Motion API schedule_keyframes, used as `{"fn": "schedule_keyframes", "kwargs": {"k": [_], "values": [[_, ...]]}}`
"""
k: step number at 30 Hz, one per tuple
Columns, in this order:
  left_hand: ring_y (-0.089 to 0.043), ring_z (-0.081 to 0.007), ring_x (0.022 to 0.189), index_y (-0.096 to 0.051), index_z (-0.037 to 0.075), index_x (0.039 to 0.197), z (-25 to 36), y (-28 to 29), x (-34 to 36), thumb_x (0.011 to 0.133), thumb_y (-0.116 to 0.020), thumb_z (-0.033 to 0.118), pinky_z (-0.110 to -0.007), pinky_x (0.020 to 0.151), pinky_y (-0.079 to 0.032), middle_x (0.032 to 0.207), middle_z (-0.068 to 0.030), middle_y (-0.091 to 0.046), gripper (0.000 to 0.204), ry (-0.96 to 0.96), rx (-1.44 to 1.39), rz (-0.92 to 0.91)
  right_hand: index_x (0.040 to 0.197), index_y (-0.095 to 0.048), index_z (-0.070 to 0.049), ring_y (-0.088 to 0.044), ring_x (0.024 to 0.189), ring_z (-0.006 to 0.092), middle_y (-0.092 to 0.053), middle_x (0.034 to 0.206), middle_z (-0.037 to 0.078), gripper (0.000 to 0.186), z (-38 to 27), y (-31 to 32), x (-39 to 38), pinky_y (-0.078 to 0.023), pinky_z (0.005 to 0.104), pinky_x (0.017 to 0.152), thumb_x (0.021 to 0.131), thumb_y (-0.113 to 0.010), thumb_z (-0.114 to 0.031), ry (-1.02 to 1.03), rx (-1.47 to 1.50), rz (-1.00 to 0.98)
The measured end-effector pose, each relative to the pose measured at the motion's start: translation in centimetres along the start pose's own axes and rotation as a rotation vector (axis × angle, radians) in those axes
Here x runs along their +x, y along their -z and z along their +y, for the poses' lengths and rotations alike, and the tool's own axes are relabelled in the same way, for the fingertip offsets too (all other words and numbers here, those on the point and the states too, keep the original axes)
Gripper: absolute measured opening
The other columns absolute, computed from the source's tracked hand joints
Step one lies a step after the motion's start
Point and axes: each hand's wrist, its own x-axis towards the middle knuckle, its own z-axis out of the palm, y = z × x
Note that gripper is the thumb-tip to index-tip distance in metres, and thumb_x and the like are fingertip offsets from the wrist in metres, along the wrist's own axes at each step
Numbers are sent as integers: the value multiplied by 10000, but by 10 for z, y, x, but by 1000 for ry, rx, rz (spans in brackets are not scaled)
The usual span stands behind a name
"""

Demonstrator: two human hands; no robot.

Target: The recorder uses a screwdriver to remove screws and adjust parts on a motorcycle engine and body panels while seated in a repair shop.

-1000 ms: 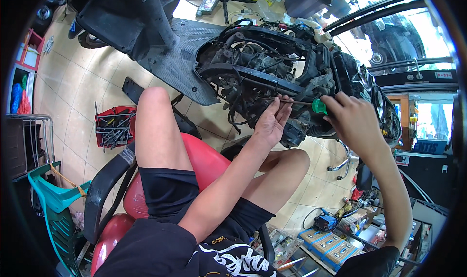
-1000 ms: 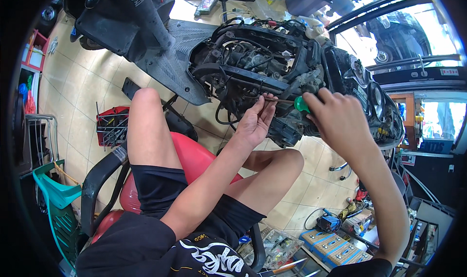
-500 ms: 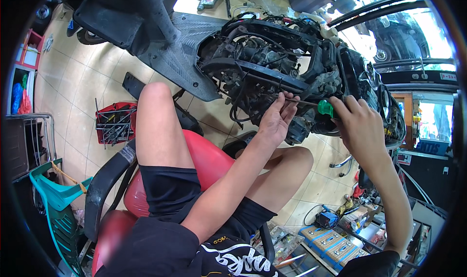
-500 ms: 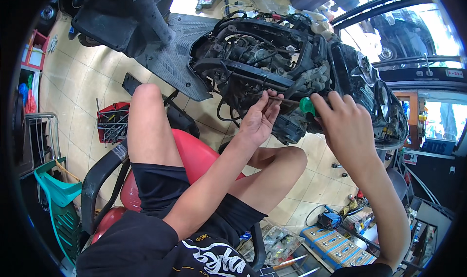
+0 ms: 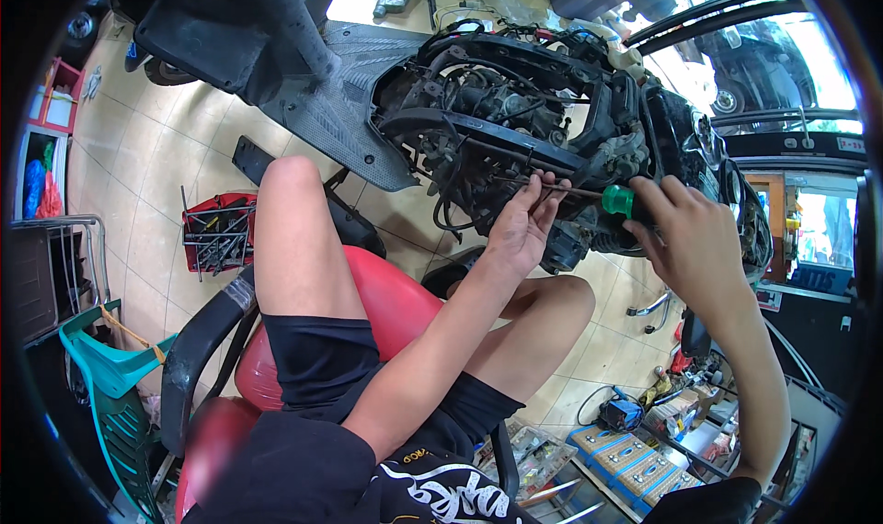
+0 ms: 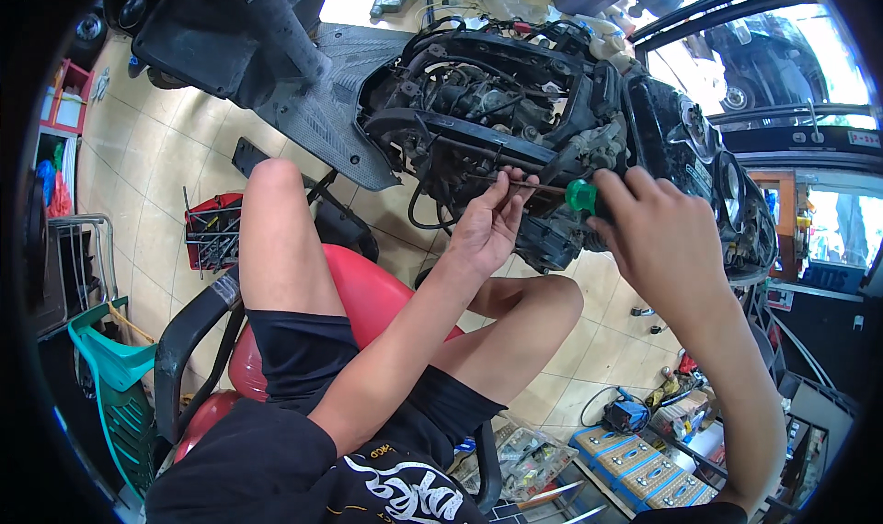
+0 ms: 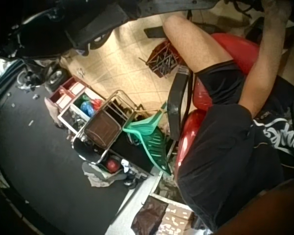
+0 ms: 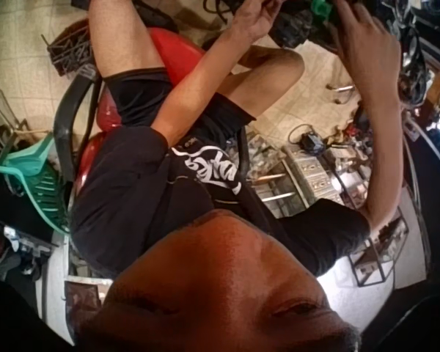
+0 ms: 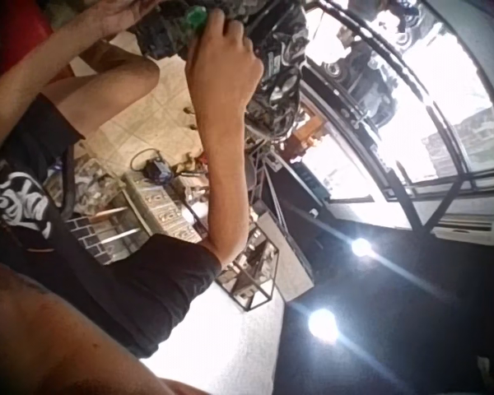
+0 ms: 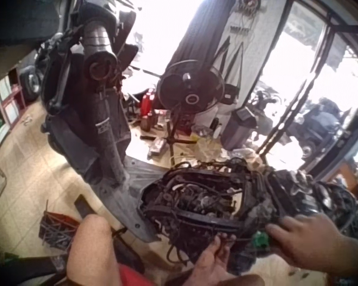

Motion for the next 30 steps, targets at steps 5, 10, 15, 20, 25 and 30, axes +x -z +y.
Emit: {"fn": "schedule_keyframes", "kwargs": {"k": [5, 10, 15, 20, 25, 30], "values": [[-673, -228, 1097, -651, 41, 1071, -2, -5, -7, 986, -605, 180, -214, 759, -629, 1053, -57, -688, 169, 5, 55, 21, 1034, -629, -22, -558, 572, 172, -570, 697, 56, 381, 5, 1, 16, -455, 350, 564, 955, -614, -394, -355, 454, -426], [-690, -210, 1068, -624, 84, 1106, -5, -3, -11, 995, -601, 211, -207, 734, -601, 1113, -41, -686, 170, 22, 51, 46, 1048, -637, -7, -542, 566, 148, -572, 652, 40, 394, 10, 8, 20, -453, 349, 575, 962, -614, -391, -782, 987, -775], [-689, -207, 1067, -622, 75, 1101, -1, -3, -2, 1002, -588, 198, -215, 748, -606, 1111, -54, -684, 162, 25, -16, 35, 1109, -622, -59, -658, 753, 300, -658, 850, 128, 372, -5, 5, 1, -493, 383, 660, 844, -728, -297, 29, 24, -97], [-667, -226, 1107, -642, 22, 1077, -5, -13, -11, 990, -595, 156, -210, 756, -633, 1101, -77, -682, 166, -17, 15, 5, 1074, -641, -43, -540, 500, 242, -624, 719, 84, 300, 15, -3, 16, -432, 363, 523, 889, -678, -276, -298, 448, -396], [-675, -223, 1097, -625, 40, 1086, -9, -12, -11, 997, -589, 172, -209, 749, -618, 1104, -68, -679, 163, -12, 81, 26, 1045, -647, -8, -507, 483, 214, -620, 702, 118, 358, 28, -3, 22, -435, 345, 527, 889, -686, -328, -849, 1106, -715], [-680, -222, 1090, -623, 44, 1071, -1, -4, 0, 999, -590, 187, -201, 720, -614, 1090, -62, -681, 164, 19, 41, -16, 1061, -635, -27, -631, 755, 257, -652, 835, 147, 328, 2, -13, 1, -486, 373, 693, 860, -687, -282, 35, 42, 5]]}}
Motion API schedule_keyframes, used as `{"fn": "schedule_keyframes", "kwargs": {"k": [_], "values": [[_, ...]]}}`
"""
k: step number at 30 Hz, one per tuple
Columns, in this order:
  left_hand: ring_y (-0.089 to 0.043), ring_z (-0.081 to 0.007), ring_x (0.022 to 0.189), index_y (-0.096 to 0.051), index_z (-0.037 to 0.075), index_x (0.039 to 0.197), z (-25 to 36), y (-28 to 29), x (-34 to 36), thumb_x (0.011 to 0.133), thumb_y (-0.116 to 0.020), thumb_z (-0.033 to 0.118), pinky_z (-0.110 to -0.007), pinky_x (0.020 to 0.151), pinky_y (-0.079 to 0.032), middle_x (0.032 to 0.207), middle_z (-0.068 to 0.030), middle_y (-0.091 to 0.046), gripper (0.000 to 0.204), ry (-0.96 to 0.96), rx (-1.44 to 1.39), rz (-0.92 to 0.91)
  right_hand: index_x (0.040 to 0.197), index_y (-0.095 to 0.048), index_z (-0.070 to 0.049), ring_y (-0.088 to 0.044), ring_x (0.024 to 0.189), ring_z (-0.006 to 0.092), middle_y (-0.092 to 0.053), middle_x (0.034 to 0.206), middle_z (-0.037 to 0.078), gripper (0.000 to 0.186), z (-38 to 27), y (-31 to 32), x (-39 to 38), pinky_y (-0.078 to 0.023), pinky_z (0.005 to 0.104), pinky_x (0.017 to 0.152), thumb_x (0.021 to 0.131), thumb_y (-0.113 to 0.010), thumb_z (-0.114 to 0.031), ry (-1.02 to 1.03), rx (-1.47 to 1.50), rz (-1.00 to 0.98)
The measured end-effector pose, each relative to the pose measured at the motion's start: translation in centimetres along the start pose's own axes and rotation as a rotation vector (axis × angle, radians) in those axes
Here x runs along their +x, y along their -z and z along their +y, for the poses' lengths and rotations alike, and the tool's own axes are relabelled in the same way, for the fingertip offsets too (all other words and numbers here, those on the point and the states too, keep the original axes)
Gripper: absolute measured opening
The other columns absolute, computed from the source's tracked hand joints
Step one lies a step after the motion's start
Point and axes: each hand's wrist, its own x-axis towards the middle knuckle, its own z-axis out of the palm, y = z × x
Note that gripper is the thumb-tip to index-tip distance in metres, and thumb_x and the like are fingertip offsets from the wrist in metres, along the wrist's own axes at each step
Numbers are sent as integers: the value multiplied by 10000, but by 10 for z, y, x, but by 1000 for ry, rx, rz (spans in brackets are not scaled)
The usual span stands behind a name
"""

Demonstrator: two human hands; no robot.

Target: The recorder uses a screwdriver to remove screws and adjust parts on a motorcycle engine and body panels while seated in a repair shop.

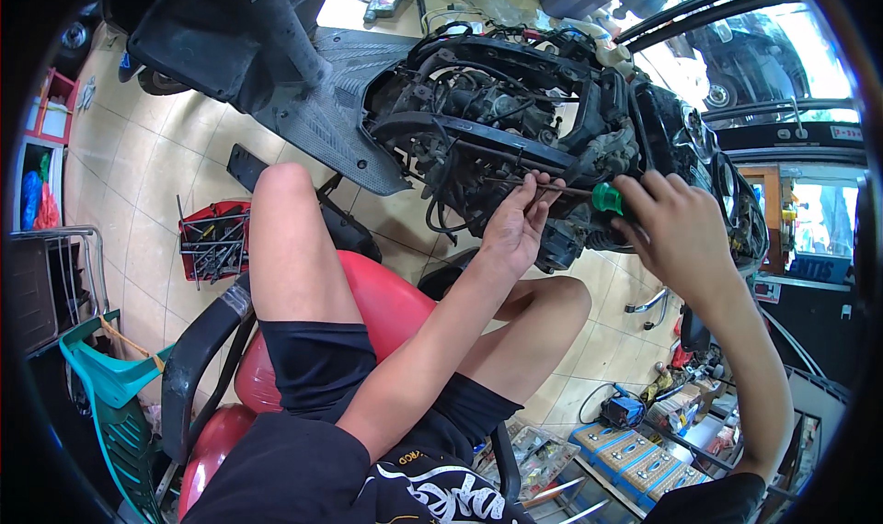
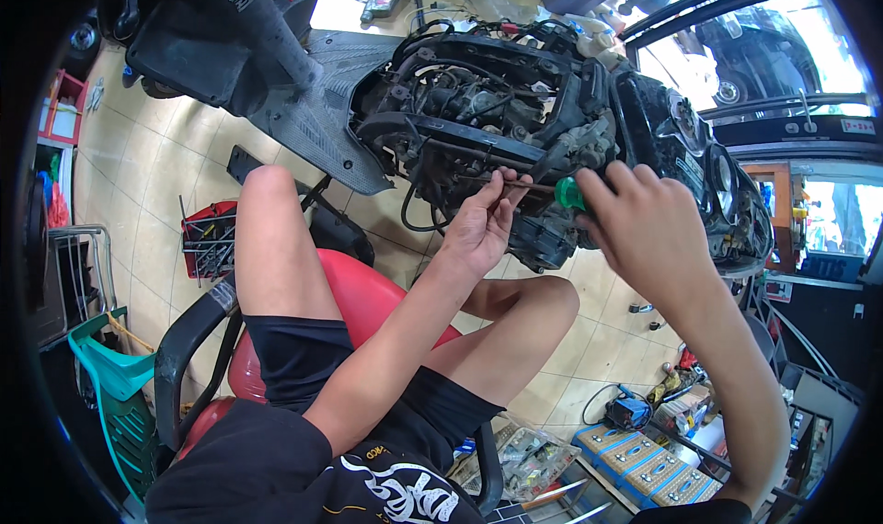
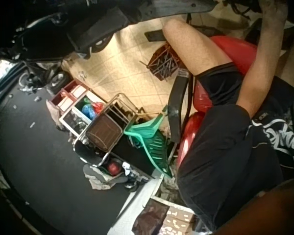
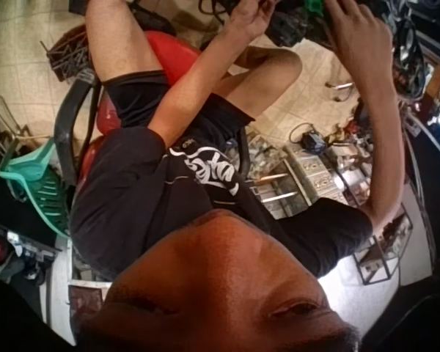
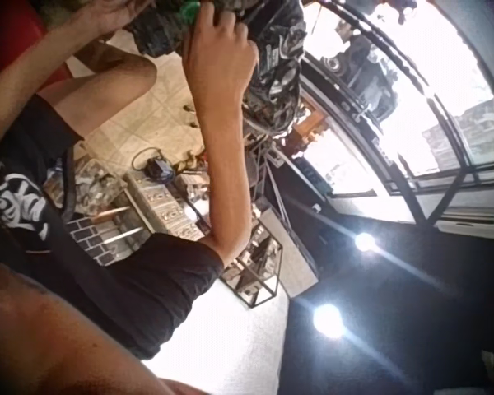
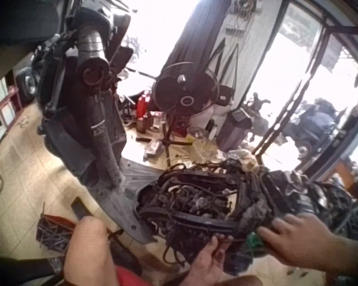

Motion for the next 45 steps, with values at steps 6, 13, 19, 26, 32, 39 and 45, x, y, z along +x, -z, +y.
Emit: {"fn": "schedule_keyframes", "kwargs": {"k": [6, 13, 19, 26, 32, 39, 45], "values": [[-682, -230, 1067, -641, 25, 1084, -4, -2, -7, 993, -599, 190, -213, 748, -625, 1088, -93, -689, 194, -4, 21, 15, 952, -679, -34, -532, 476, 259, -584, 605, 74, 305, 4, 5, 16, -437, 369, 515, 921, -626, -333, -527, 461, -425], [-671, -224, 1091, -641, 10, 1070, -2, 3, -3, 991, -595, 171, -195, 747, -633, 1071, -85, -686, 185, 24, -22, 37, 1006, -654, -45, -604, 596, 222, -628, 753, 107, 265, -1, 13, 10, -457, 342, 559, 915, -635, -293, -142, 262, -131], [-662, -211, 1112, -640, 13, 1070, 4, -3, 0, 989, -594, 172, -188, 743, -629, 1078, -77, -684, 185, 50, -74, 4, 1049, -636, -37, -654, 850, 286, -644, 786, 139, 318, 4, 2, 12, -498, 383, 662, 881, -671, -305, 69, -83, -154], [-649, -207, 1132, -642, 16, 1080, -1, -4, -6, 987, -599, 154, -196, 787, -626, 1081, -67, -680, 171, 0, -6, -4, 1061, -673, 24, -661, 742, 335, -663, 737, 186, 423, 7, 27, 41, -505, 409, 696, 899, -664, -366, -929, 911, -733], [-652, -214, 1129, -642, 19, 1065, 6, 1, 2, 982, -605, 149, -196, 783, -628, 1068, -67, -681, 158, 48, -94, -33, 1057, -621, -50, -656, 763, 314, -655, 843, 150, 301, 8, 4, 10, -491, 406, 660, 894, -673, -297, -1, 42, -121], [-660, -218, 1120, -639, 50, 1104, 0, -5, -15, 991, -592, 163, -214, 751, -632, 1083, -58, -686, 166, 20, 18, 10, 924, -629, -14, -596, 603, 267, -614, 670, 125, 344, 4, 8, 20, -468, 388, 603, 961, -583, -353, -497, 598, -420], [-672, -208, 1099, -656, 57, 1075, 3, 0, -6, 989, -596, 191, -205, 744, -626, 1082, -52, -692, 170, 42, 5, 40, 1080, -608, -79, -603, 742, 223, -625, 869, 115, 313, -4, 16, 18, -454, 345, 619, 913, -662, -338, -214, 238, -144]]}}
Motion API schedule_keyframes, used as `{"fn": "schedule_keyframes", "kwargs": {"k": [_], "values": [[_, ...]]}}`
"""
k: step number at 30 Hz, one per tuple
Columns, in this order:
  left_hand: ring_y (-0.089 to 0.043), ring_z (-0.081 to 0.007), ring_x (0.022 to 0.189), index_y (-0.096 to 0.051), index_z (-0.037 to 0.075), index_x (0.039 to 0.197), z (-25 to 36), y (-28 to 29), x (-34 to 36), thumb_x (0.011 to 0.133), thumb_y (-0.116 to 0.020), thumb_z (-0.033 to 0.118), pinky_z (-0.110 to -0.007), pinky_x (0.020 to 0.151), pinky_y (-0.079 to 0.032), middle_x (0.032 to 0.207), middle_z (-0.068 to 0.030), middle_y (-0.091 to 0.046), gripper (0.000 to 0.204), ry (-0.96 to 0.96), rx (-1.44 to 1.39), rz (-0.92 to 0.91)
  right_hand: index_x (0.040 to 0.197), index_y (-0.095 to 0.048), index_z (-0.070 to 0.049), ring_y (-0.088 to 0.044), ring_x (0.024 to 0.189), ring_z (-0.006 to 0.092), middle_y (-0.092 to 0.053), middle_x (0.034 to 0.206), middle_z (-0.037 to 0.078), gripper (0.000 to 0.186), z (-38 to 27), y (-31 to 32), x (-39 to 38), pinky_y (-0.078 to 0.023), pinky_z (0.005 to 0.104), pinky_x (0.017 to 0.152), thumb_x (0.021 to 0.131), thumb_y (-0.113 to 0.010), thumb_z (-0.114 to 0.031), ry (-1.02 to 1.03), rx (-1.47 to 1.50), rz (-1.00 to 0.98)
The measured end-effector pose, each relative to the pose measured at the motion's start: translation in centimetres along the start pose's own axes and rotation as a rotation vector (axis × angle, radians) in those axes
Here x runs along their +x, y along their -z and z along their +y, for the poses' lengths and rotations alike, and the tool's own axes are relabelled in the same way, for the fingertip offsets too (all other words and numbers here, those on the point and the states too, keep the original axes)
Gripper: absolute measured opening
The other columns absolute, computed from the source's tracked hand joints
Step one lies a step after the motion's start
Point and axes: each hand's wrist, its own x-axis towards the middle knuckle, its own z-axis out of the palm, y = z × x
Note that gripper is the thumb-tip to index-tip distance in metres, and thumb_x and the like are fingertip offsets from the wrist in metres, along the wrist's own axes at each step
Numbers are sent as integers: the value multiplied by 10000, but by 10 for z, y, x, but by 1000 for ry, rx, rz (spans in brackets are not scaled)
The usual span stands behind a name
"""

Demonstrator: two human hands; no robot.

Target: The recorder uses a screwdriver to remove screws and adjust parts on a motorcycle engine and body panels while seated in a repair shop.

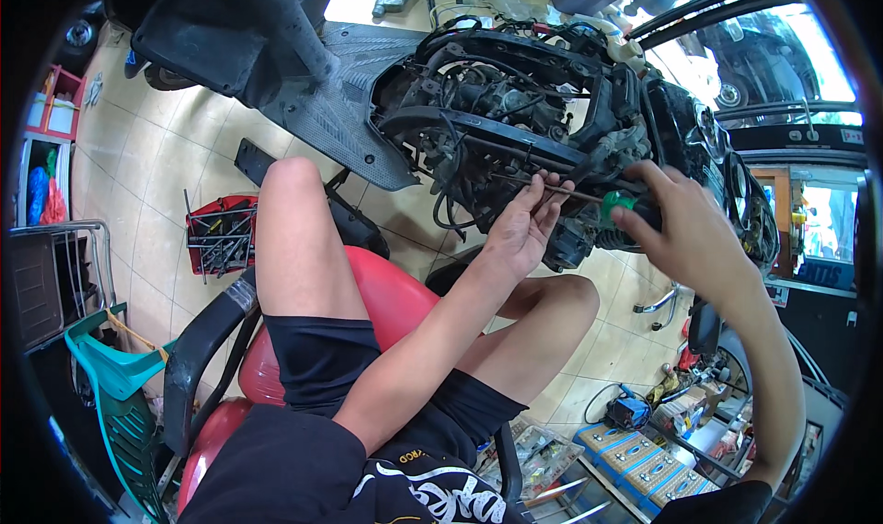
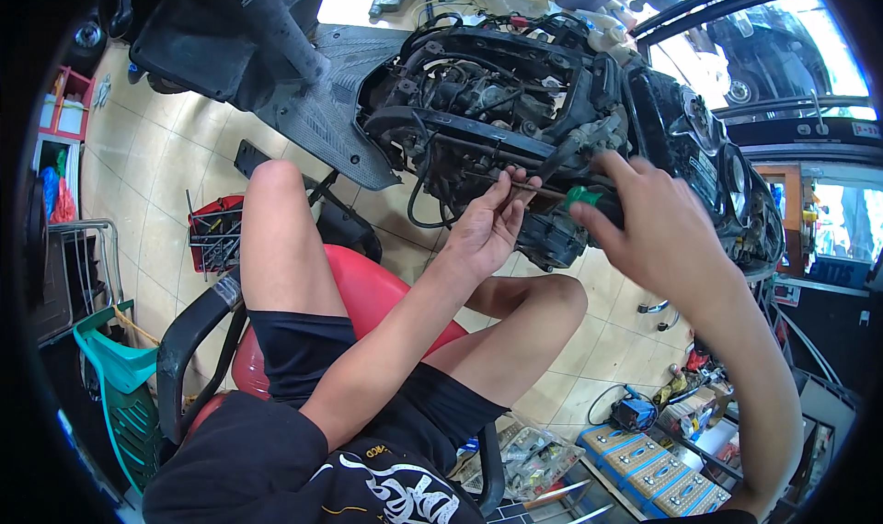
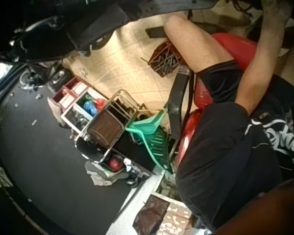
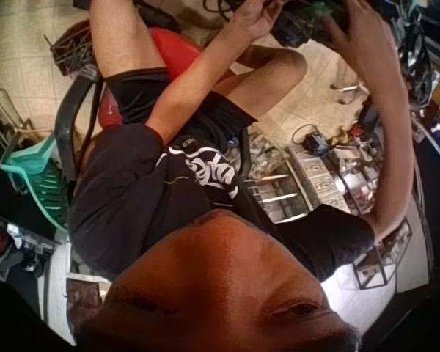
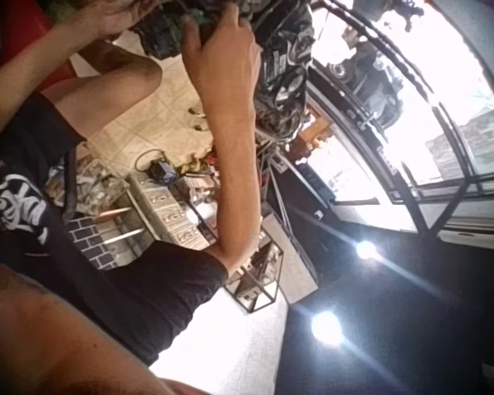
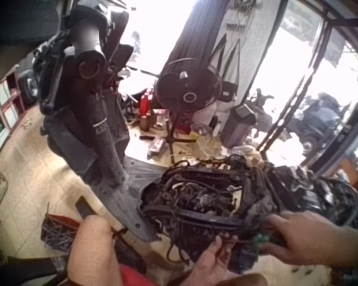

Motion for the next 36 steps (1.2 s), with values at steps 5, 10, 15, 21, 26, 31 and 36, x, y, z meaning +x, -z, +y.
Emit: {"fn": "schedule_keyframes", "kwargs": {"k": [5, 10, 15, 21, 26, 31, 36], "values": [[-685, -204, 1071, -660, 53, 1061, 0, 3, 8, 979, -614, 208, -197, 729, -620, 1031, -51, -701, 181, 5, -47, -30, 1112, -598, -64, -662, 768, 324, -621, 871, 125, 357, 10, -23, -6, -505, 425, 659, 901, -664, -345, 286, -406, 108], [-688, -203, 1063, -658, 48, 1057, -8, 1, -2, 976, -623, 216, -219, 752, -624, 1040, -61, -704, 190, -56, 64, 23, 878, -629, -17, -588, 539, 297, -609, 650, 118, 401, 13, -12, 13, -479, 398, 576, 961, -591, -408, -414, 334, -410], [-688, -202, 1065, -661, 50, 1045, -5, 1, -7, 979, -620, 204, -215, 731, -627, 1047, -63, -706, 173, -71, 69, 31, 982, -624, -9, -611, 585, 280, -627, 676, 130, 353, 8, -2, 4, -484, 387, 599, 926, -646, -357, -227, 272, -241], [-704, -205, 1025, -630, 75, 1070, 3, -2, 3, 983, -622, 229, -206, 666, -607, 1028, -53, -705, 178, -23, -3, 87, 1164, -583, -31, -649, 938, 269, -663, 839, 140, 490, -3, -15, -8, -492, 365, 771, 823, -745, -343, 149, -389, 14], [-708, -185, 993, -669, 66, 1033, -7, -2, -1, 945, -672, 220, -156, 621, -599, 1038, -61, -710, 177, -77, 76, 139, 980, -682, -28, -597, 511, 205, -629, 657, 90, 442, 17, -2, 22, -479, 335, 517, 941, -565, -452, -543, 443, -545], [-710, -177, 977, -665, 47, 1030, -13, -3, -4, 947, -674, 211, -174, 627, -611, 1019, -82, -714, 184, -146, 125, 120, 979, -675, 6, -624, 495, 213, -621, 655, 103, 496, 32, -2, 13, -496, 352, 488, 925, -594, -480, -538, 624, -534], [-710, -191, 974, -668, 38, 1004, 0, -5, -2, 932, -691, 204, -151, 605, -603, 986, -90, -712, 182, -50, 69, 159, 974, -627, -48, -662, 693, 331, -645, 757, 113, 360, 0, -7, -7, -513, 428, 635, 833, -725, -364, 94, -78, 40]]}}
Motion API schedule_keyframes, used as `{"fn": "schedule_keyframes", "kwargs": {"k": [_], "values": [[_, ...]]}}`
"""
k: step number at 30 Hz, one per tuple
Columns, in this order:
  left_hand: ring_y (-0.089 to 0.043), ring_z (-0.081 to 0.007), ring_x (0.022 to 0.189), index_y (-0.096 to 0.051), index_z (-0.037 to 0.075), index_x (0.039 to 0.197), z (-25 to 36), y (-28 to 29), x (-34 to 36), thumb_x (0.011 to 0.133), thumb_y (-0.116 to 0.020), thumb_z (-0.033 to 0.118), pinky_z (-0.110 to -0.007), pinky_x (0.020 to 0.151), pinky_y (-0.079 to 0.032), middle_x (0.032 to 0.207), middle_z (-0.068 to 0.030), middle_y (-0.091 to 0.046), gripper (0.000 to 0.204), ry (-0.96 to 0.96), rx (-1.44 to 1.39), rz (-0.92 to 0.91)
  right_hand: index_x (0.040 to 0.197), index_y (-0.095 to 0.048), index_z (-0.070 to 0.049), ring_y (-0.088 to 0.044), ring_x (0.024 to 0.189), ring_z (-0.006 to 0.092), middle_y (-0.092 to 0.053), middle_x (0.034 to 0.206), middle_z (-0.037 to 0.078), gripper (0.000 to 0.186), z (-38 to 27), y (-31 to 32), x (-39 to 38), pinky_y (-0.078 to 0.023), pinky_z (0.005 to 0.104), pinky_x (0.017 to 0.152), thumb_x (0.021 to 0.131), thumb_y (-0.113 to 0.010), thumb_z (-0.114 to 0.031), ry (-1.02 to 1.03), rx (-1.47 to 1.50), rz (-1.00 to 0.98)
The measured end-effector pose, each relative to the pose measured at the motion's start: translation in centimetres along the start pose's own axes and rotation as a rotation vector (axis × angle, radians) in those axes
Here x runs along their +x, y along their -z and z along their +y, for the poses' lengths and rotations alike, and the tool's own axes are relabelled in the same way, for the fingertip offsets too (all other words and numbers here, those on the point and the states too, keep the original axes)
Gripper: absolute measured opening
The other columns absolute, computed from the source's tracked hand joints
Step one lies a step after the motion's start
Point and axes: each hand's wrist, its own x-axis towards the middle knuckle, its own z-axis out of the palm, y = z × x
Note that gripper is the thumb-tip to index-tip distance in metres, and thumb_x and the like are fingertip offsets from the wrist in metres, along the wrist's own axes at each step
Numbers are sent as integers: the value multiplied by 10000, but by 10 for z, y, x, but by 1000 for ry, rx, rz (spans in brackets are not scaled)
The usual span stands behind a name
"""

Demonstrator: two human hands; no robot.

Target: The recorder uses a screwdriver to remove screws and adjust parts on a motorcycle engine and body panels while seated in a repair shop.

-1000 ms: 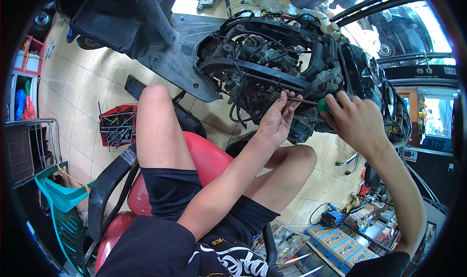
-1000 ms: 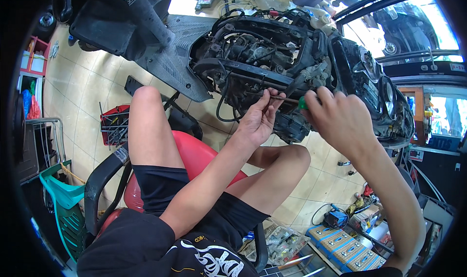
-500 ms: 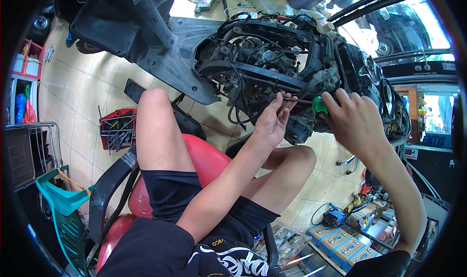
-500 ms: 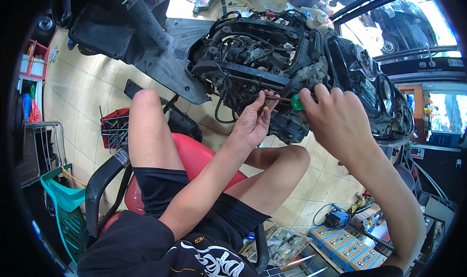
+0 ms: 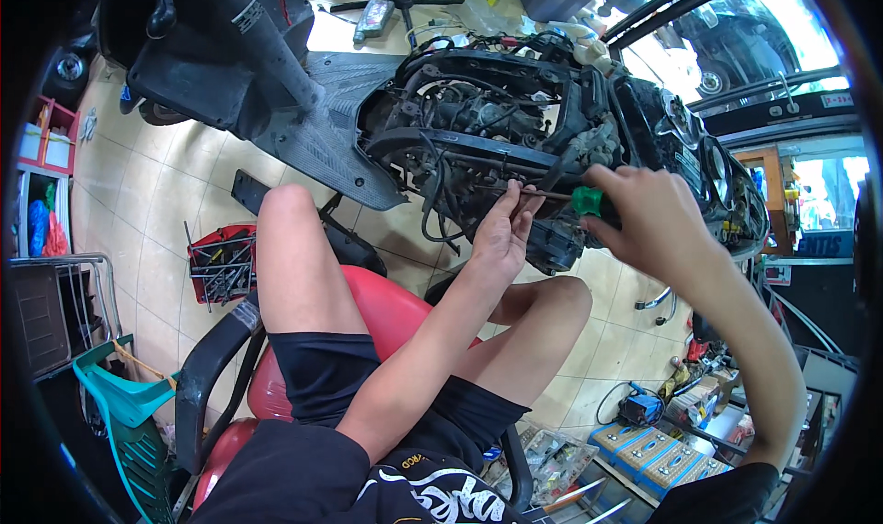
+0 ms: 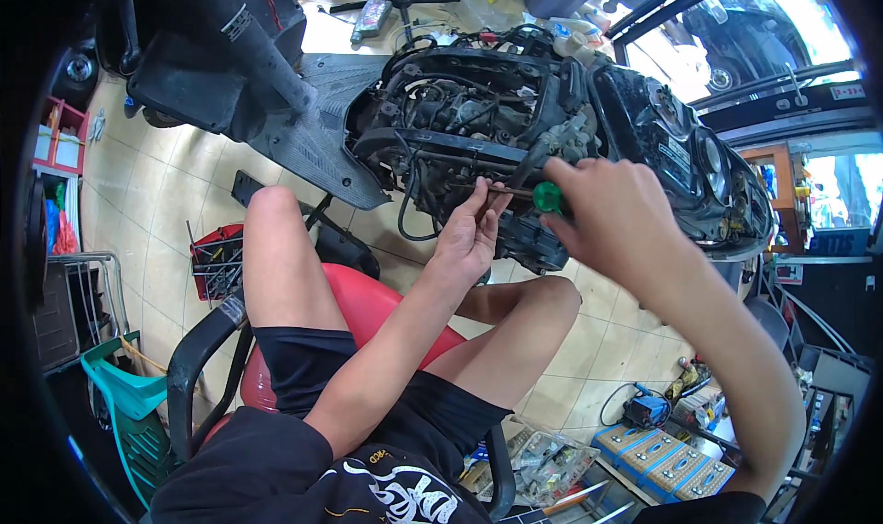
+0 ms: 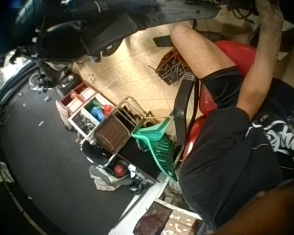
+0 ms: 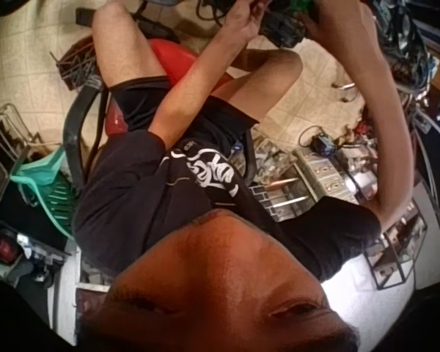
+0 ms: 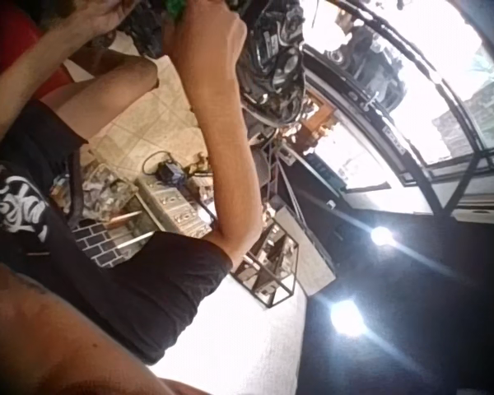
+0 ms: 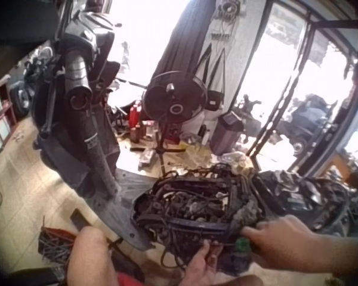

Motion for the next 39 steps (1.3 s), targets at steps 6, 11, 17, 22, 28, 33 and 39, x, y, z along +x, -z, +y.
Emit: {"fn": "schedule_keyframes", "kwargs": {"k": [6, 11, 17, 22, 28, 33, 39], "values": [[-699, -185, 900, -671, 17, 951, 2, 0, 7, 928, -696, 179, -139, 571, -584, 914, -91, -701, 166, -21, -20, -74, 857, -645, -57, -670, 701, 353, -656, 751, 142, 246, -8, 5, 9, -524, 461, 629, 815, -713, -290, -79, -85, -86], [-718, -195, 839, -657, 31, 978, 3, 5, 16, 950, -661, 141, -169, 586, -612, 909, -113, -706, 114, -47, 5, -62, 821, -749, -45, -726, 848, 300, -730, 860, 145, 271, 0, 11, 3, -582, 388, 741, 680, -736, -277, -183, 132, -102], [-724, -160, 848, -658, 8, 987, 27, 23, 38, 945, -667, 238, -182, 610, -623, 928, -102, -716, 234, 135, 119, -192, 828, -768, -56, -724, 829, 297, -732, 843, 136, 287, -6, -4, -5, -569, 389, 724, 640, -762, -272, -223, 159, -36], [-711, -178, 922, -677, 30, 1044, 38, 11, 15, 941, -677, 320, -242, 725, -612, 1003, -65, -725, 308, 230, 334, -137, 850, -775, -84, -721, 873, 266, -740, 895, 108, 274, -9, 0, -17, -554, 365, 727, 656, -779, -278, -189, -40, -6], [-647, -192, 1077, -574, 84, 1315, 64, 19, -59, 991, -565, 412, -314, 792, -556, 1245, -36, -647, 462, 259, 877, -170, 822, -763, -74, -716, 877, 272, -730, 871, 130, 244, -11, 19, -98, -547, 373, 755, 695, -764, -282, -440, 103, 101], [-659, -231, 1046, -507, 104, 1373, 92, 36, -90, 998, -544, 386, -348, 789, -568, 1225, -76, -630, 471, 110, 968, -104, 870, -740, -32, -692, 829, 364, -708, 821, 189, 414, -32, -61, -174, -542, 413, 778, 794, -676, -433, -761, 703, 392], [-679, -214, 871, -537, 111, 1310, 136, 20, -126, 996, -557, 372, -335, 714, -592, 1093, -71, -659, 409, -65, 1026, -110, 1022, -711, -53, -595, 602, 177, -619, 680, 55, 576, -86, -122, -206, -467, 338, 579, 928, -571, -604, -720, 1611, 139]]}}
